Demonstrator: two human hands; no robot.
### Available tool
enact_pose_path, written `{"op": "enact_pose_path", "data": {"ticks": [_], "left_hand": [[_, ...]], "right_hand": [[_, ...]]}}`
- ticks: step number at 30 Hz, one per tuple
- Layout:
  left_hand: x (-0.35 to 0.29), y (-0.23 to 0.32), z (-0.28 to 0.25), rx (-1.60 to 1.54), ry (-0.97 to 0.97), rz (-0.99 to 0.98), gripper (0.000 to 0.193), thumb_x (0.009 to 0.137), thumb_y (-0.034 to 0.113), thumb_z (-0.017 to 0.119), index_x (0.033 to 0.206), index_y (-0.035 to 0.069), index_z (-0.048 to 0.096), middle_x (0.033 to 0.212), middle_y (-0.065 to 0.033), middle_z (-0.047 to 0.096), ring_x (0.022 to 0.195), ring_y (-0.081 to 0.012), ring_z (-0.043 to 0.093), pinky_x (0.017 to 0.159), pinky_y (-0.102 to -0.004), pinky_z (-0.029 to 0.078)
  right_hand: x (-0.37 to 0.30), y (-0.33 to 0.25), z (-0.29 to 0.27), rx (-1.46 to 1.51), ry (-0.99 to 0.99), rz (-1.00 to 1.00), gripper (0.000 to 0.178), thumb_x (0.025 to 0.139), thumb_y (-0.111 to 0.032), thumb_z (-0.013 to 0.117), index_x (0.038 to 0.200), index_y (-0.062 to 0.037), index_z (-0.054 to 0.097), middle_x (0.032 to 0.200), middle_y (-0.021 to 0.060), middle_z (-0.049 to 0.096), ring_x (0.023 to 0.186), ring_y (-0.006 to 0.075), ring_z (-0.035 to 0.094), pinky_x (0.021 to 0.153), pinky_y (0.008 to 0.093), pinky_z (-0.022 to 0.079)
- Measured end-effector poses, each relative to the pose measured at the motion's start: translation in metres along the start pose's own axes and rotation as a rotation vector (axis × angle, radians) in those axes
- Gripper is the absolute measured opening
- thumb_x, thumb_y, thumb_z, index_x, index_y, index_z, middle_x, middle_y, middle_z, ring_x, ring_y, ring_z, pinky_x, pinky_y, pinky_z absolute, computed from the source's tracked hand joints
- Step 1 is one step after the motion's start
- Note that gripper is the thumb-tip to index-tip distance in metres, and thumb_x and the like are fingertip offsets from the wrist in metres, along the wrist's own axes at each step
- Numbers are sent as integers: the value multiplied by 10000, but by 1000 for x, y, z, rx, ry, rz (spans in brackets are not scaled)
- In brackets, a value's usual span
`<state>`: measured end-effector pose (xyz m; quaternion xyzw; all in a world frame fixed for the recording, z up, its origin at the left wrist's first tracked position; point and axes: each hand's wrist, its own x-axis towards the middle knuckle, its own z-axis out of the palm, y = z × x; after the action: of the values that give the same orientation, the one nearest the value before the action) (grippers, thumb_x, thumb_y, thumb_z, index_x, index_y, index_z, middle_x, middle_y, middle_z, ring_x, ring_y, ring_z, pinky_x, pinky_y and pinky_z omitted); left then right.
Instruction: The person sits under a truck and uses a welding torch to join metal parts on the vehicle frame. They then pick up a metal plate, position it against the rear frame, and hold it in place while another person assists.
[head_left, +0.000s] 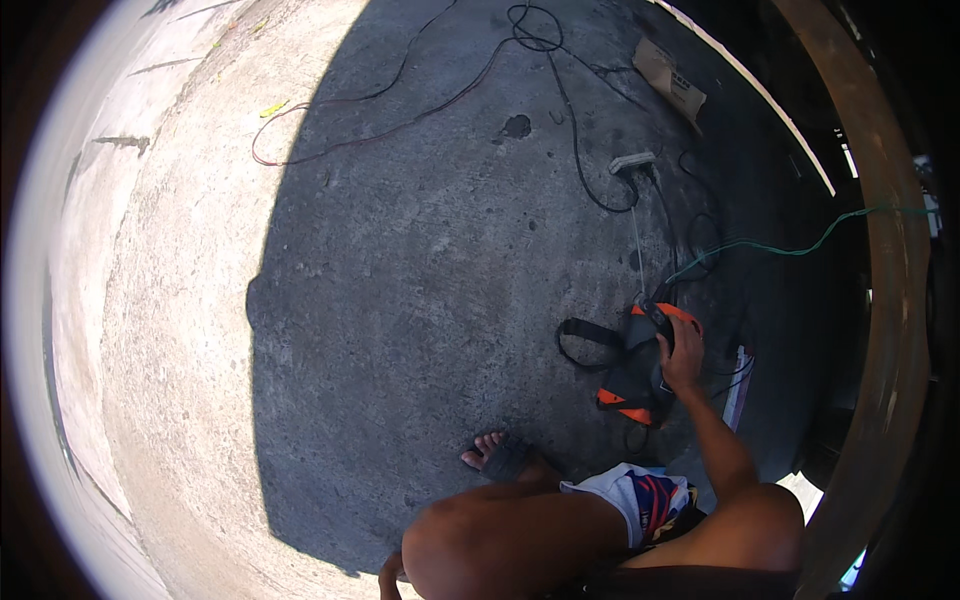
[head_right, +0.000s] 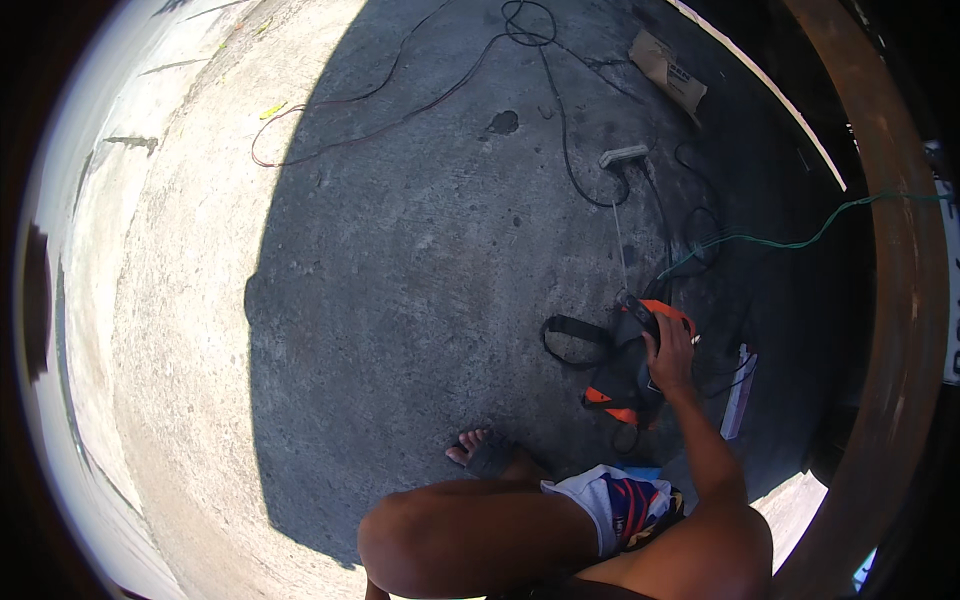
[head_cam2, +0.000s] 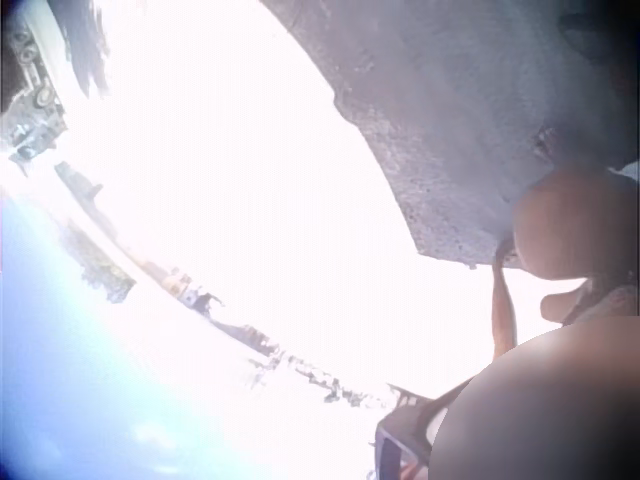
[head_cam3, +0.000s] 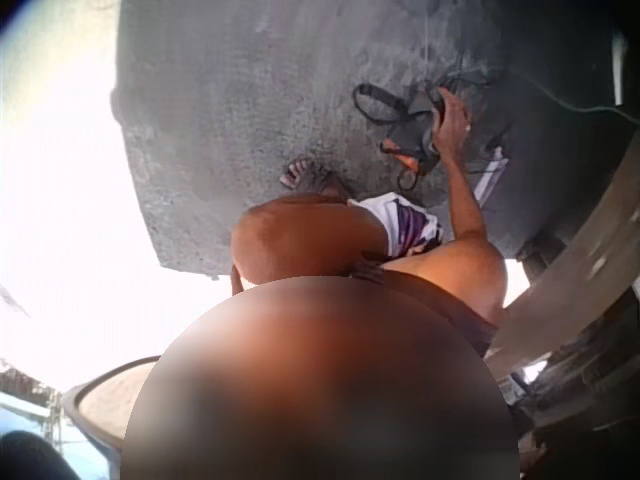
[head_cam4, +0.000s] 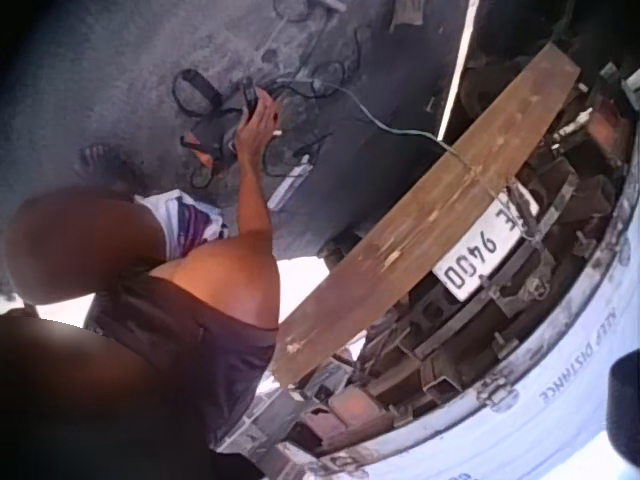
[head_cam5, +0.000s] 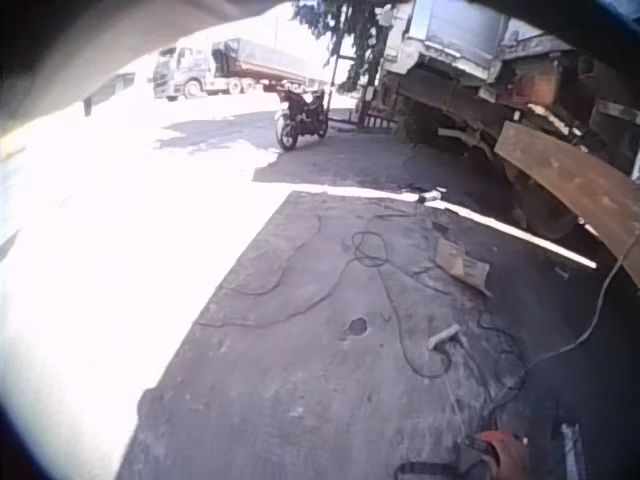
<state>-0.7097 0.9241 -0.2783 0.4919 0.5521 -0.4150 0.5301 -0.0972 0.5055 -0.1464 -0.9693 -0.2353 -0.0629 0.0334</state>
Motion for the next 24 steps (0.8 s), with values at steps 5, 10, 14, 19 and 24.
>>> {"op": "enact_pose_path", "data": {"ticks": [5, 10, 14, 19, 24], "left_hand": [[-107, 221, -130, -13, 535, 601, 586, 1016, 272, 611, 1502, 13, 412, 1006, -204, 729, 874, -222, 730, 789, -319, 556], [-318, 365, -151, 13, 986, 910, 327, 975, 144, 648, 1261, -16, 638, 760, -90, 716, 640, -131, 685, 534, -255, 519], [-423, 423, -118, 123, 917, 896, 505, 931, 327, 719, 1370, 115, 589, 1067, -145, 725, 975, -213, 692, 842, -398, 541], [-444, 523, -46, 517, 641, 1329, 335, 948, 46, 665, 1260, -71, 632, 1077, -182, 731, 870, -230, 727, 766, -328, 579], [-393, 619, 32, 1438, 125, 1614, 555, 915, 171, 686, 1433, 64, 517, 1310, -181, 634, 1098, -332, 663, 925, -410, 543]], "right_hand": [[-1, 0, -1, 9, -75, 76, 488, 912, -224, 697, 1342, -56, 537, 1178, 172, 592, 1069, 382, 588, 869, 470, 472], [-4, 4, 4, 4, -125, 133, 538, 914, -249, 684, 1388, -67, 508, 1245, 168, 576, 1159, 387, 556, 921, 500, 448], [-13, 8, 6, 13, -26, 94, 537, 918, -261, 673, 1402, -84, 523, 1308, 185, 567, 1197, 413, 546, 1007, 545, 422], [-16, 7, 7, -30, 151, 47, 566, 886, -254, 710, 1407, -102, 549, 1306, 141, 590, 1205, 342, 572, 1042, 489, 446], [-7, -1, -8, -83, 143, 78, 566, 874, -291, 731, 1389, -118, 572, 1275, 117, 603, 1146, 307, 606, 983, 421, 503]]}}
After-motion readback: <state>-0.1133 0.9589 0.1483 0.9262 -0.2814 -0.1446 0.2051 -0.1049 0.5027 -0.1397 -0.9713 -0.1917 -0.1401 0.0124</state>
